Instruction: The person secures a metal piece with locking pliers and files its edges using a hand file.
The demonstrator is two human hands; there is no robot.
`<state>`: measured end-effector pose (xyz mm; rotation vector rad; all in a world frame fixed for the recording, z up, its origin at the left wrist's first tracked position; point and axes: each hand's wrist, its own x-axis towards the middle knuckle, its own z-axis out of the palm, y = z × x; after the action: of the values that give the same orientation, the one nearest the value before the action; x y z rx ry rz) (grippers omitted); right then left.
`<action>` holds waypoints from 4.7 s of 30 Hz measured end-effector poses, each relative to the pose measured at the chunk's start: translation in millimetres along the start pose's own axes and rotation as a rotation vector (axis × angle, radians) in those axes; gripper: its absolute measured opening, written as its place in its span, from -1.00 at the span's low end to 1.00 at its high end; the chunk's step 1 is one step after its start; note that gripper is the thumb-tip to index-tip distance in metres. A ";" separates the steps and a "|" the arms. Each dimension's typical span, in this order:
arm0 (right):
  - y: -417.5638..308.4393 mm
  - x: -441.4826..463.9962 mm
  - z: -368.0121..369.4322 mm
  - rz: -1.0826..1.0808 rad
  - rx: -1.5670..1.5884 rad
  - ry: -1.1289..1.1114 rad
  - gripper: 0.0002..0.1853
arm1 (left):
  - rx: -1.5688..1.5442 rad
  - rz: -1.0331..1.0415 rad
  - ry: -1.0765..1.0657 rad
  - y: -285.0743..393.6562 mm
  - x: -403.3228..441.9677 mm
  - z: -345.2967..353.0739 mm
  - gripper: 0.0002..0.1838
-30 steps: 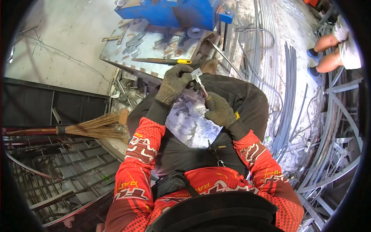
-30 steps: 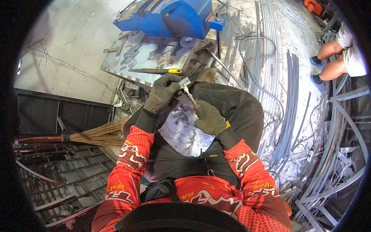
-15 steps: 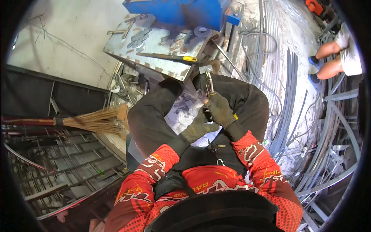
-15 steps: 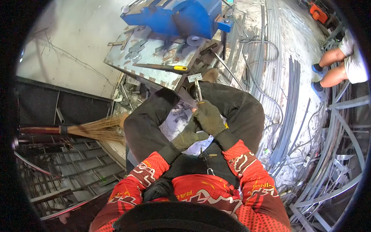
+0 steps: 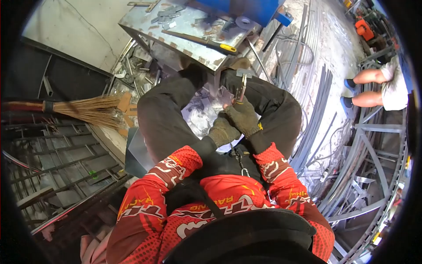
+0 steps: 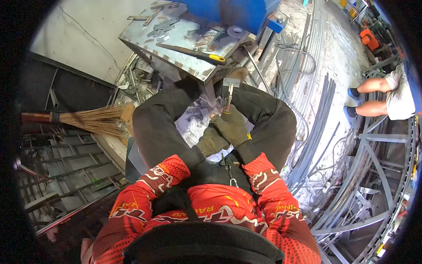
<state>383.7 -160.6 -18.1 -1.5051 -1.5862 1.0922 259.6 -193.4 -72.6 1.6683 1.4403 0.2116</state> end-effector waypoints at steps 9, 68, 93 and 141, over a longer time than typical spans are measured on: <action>18.7 -3.9 15.6 -0.004 0.042 0.190 -0.66 | -0.090 0.282 0.005 6.1 -11.2 -26.4 -0.48; -24.6 -19.9 -35.3 -0.023 -0.280 -0.017 -0.46 | 0.369 0.070 -0.137 -66.9 30.2 -276.3 -0.43; -35.0 -50.7 -85.2 -0.240 -0.607 -0.097 -0.26 | 0.374 -0.012 0.136 -72.5 29.4 -255.8 -0.52; -37.8 -3.9 -34.8 -0.149 -0.626 -0.008 -0.27 | 0.384 -0.079 0.271 -61.5 22.2 -239.0 -0.59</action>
<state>399.7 -159.6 30.8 -1.7232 -2.1300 0.5329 71.0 -58.6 15.1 1.9395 1.8366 0.1254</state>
